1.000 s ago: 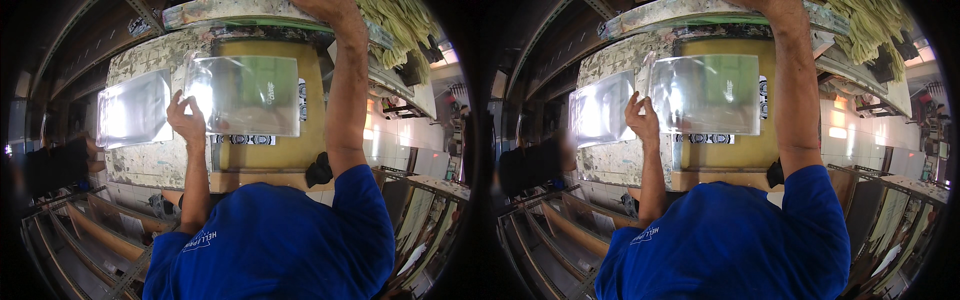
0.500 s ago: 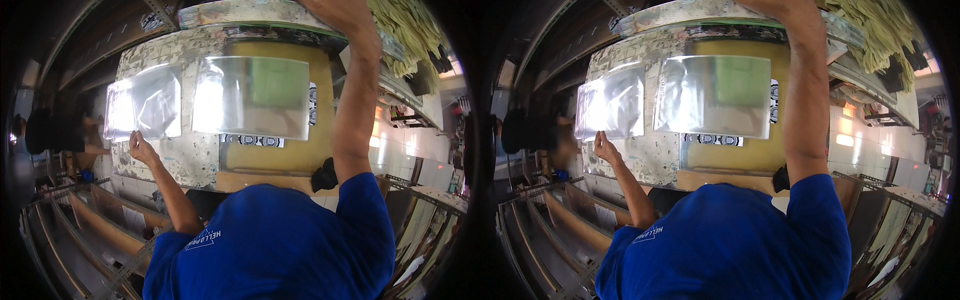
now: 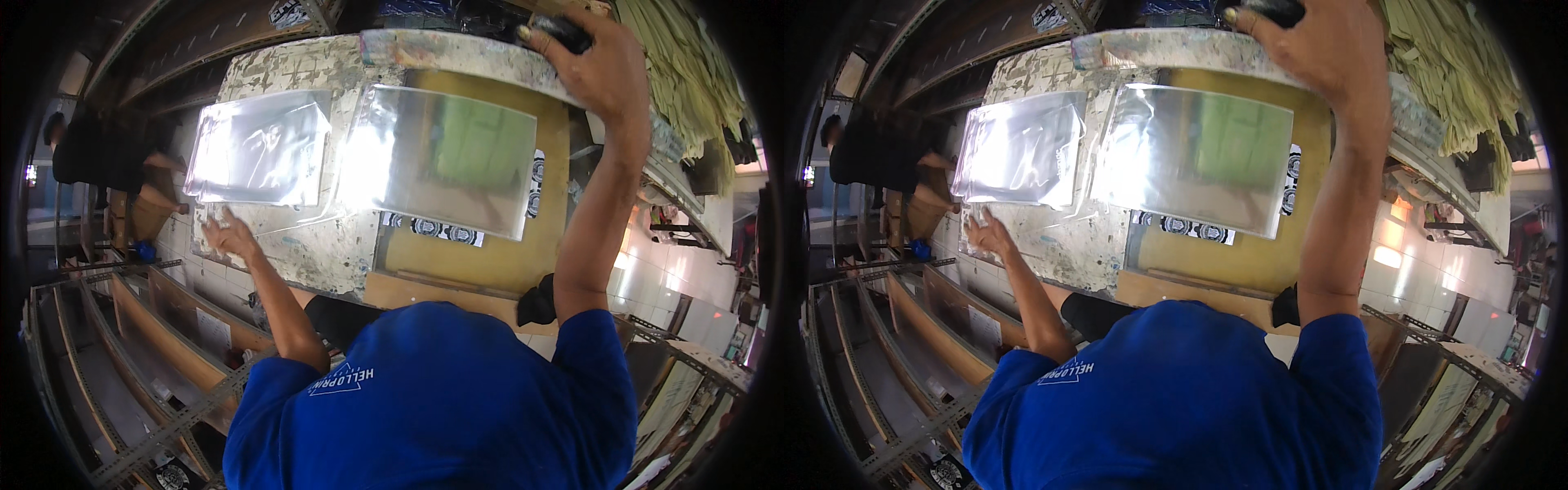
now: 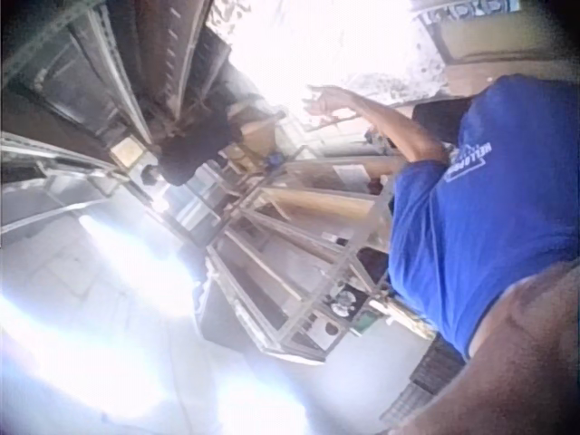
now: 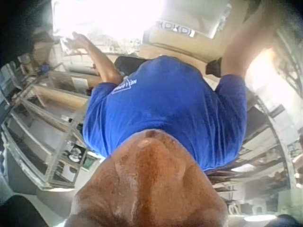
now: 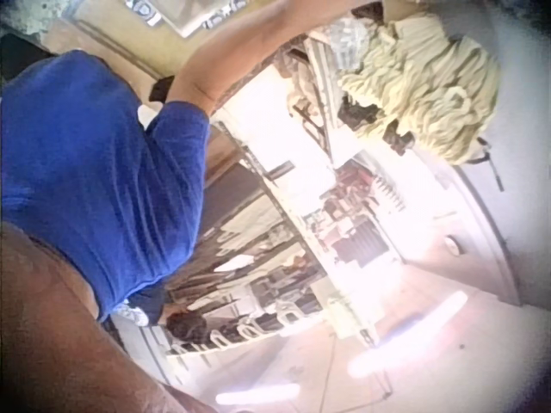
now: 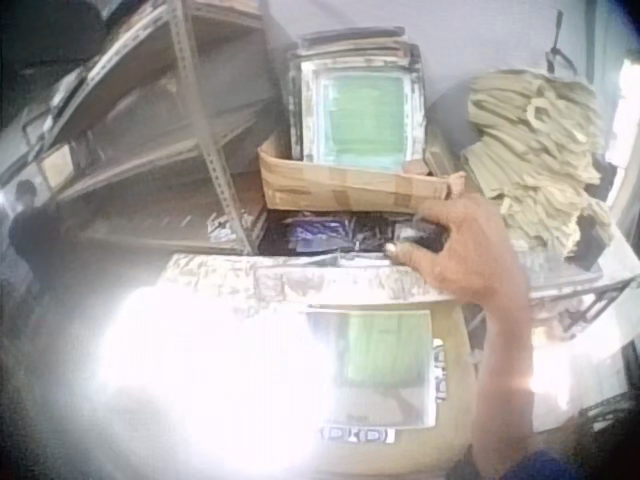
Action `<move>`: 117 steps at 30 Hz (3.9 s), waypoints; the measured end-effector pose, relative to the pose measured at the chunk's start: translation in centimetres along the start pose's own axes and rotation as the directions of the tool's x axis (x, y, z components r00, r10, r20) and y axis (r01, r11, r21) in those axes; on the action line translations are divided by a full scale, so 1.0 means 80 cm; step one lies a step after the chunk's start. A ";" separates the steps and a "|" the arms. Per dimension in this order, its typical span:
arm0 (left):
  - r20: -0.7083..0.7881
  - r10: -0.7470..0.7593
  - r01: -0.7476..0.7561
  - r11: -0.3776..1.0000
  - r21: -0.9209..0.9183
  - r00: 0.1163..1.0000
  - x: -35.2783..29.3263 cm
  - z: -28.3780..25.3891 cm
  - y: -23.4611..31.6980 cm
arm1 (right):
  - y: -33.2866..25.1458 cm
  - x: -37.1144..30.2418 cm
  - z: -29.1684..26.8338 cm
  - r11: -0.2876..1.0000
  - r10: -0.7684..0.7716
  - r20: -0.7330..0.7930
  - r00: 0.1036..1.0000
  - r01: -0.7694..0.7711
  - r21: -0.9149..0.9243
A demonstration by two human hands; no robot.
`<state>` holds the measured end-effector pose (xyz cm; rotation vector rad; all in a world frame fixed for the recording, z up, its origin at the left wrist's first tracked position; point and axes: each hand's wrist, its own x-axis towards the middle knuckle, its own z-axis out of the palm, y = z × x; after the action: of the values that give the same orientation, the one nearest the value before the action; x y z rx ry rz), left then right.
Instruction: The person performs screen printing on plastic sheets, using a squeegee to spread white ink across a mesh frame and then lifting the frame to reveal the printed design.
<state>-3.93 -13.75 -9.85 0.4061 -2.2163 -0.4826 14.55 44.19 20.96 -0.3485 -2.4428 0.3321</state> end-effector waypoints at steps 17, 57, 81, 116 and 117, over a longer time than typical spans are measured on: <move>0.828 0.500 0.721 0.472 -0.507 0.254 -0.263 -0.117 0.264 | -0.006 -0.242 0.094 0.940 0.196 0.218 0.956 -0.247 0.236; 0.541 0.584 0.048 0.651 -0.757 0.605 -0.306 -0.114 0.225 | 0.015 -0.284 0.151 1.000 -0.015 0.275 0.961 0.017 -0.003; 0.616 0.406 -0.399 0.903 -0.158 0.675 -0.276 -0.042 0.228 | -0.010 0.030 -0.010 0.994 -0.065 -0.105 0.992 0.074 0.080; 0.309 -0.321 0.441 0.730 -0.522 0.895 -0.056 -0.022 0.040 | -0.024 0.027 -0.018 0.999 -0.037 -0.094 0.995 0.040 0.030; 0.289 -0.355 0.457 0.736 -0.500 0.889 -0.052 -0.022 0.026 | -0.024 0.027 -0.016 0.999 -0.036 -0.099 0.994 0.039 0.031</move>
<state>-0.22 -10.44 -10.53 0.5476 -2.0117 -1.4185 13.40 43.33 23.75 -0.2972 -2.3412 0.3310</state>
